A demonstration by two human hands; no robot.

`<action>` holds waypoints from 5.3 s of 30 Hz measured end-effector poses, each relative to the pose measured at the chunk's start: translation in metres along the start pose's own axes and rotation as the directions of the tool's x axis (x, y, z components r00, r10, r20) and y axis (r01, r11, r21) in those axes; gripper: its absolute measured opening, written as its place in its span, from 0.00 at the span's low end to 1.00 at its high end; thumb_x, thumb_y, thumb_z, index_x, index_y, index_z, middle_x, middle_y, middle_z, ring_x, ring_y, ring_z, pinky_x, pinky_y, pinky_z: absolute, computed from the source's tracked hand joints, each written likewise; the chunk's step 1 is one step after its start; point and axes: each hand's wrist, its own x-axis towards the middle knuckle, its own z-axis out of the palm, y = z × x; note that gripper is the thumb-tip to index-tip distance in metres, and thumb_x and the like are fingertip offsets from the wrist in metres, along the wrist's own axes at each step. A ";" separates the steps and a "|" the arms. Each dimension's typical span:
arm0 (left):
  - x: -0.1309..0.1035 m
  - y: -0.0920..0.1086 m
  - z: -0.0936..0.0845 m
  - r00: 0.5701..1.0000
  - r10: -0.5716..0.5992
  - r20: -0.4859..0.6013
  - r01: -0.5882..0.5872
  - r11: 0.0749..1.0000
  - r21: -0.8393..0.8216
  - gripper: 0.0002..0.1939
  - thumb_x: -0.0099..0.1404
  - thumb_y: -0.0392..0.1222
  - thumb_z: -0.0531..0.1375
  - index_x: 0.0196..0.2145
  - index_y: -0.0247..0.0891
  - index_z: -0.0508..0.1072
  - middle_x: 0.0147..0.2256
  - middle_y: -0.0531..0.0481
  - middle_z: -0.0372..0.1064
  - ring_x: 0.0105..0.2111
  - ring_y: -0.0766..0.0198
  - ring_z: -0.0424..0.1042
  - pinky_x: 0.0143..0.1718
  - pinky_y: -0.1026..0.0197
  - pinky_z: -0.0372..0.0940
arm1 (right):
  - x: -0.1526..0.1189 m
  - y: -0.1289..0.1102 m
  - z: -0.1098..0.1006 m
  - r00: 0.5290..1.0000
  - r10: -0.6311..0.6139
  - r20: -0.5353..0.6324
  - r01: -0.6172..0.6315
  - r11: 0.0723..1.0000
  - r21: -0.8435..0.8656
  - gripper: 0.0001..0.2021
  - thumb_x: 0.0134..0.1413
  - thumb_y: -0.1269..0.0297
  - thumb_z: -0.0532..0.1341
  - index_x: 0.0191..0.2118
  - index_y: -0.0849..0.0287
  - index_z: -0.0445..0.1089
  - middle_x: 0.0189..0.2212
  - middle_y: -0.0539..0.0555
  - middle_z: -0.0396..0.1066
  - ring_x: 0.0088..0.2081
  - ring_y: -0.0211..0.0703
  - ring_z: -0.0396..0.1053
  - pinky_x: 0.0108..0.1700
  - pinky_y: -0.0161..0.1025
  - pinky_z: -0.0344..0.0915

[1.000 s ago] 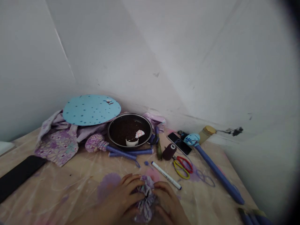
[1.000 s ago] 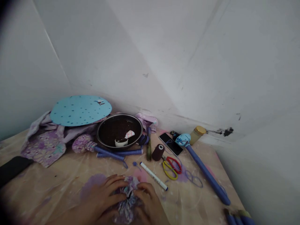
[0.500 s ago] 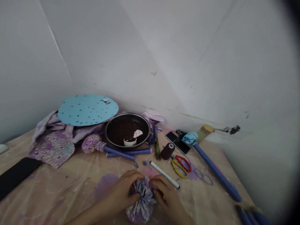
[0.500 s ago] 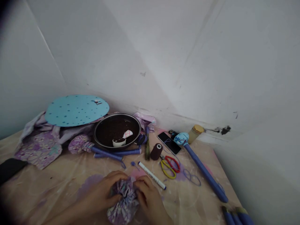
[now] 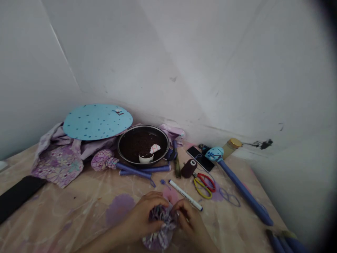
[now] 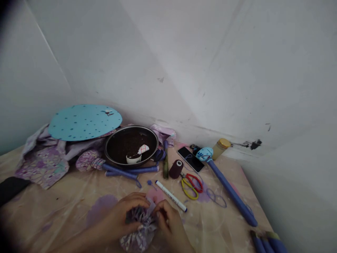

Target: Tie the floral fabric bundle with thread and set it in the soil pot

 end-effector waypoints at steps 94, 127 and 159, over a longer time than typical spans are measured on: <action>0.000 0.003 0.017 0.987 -0.161 -0.015 0.159 0.984 -0.077 0.28 0.43 0.23 0.53 0.42 0.39 0.71 0.33 0.55 0.69 0.35 0.63 0.69 0.34 0.66 0.61 | -0.009 -0.001 0.024 0.935 0.316 -0.162 0.003 0.448 0.894 0.06 0.62 0.61 0.62 0.36 0.54 0.64 0.21 0.44 0.66 0.21 0.31 0.61 0.26 0.27 0.57; 0.008 0.016 0.014 0.987 -0.084 -0.134 0.075 0.995 -0.072 0.19 0.48 0.23 0.55 0.36 0.37 0.71 0.35 0.51 0.71 0.37 0.61 0.70 0.39 0.63 0.62 | -0.016 -0.001 0.024 0.989 0.145 0.014 -0.143 0.945 0.295 0.15 0.57 0.49 0.61 0.39 0.56 0.67 0.22 0.43 0.52 0.24 0.36 0.51 0.27 0.34 0.48; -0.004 -0.021 0.027 0.951 -0.272 -0.144 0.270 0.962 -0.038 0.37 0.55 0.29 0.58 0.61 0.50 0.62 0.65 0.49 0.53 0.65 0.49 0.51 0.62 0.46 0.53 | -0.019 0.019 0.022 0.946 0.198 -0.258 -0.040 0.858 0.511 0.12 0.61 0.51 0.59 0.45 0.52 0.69 0.32 0.51 0.68 0.20 0.34 0.61 0.23 0.33 0.59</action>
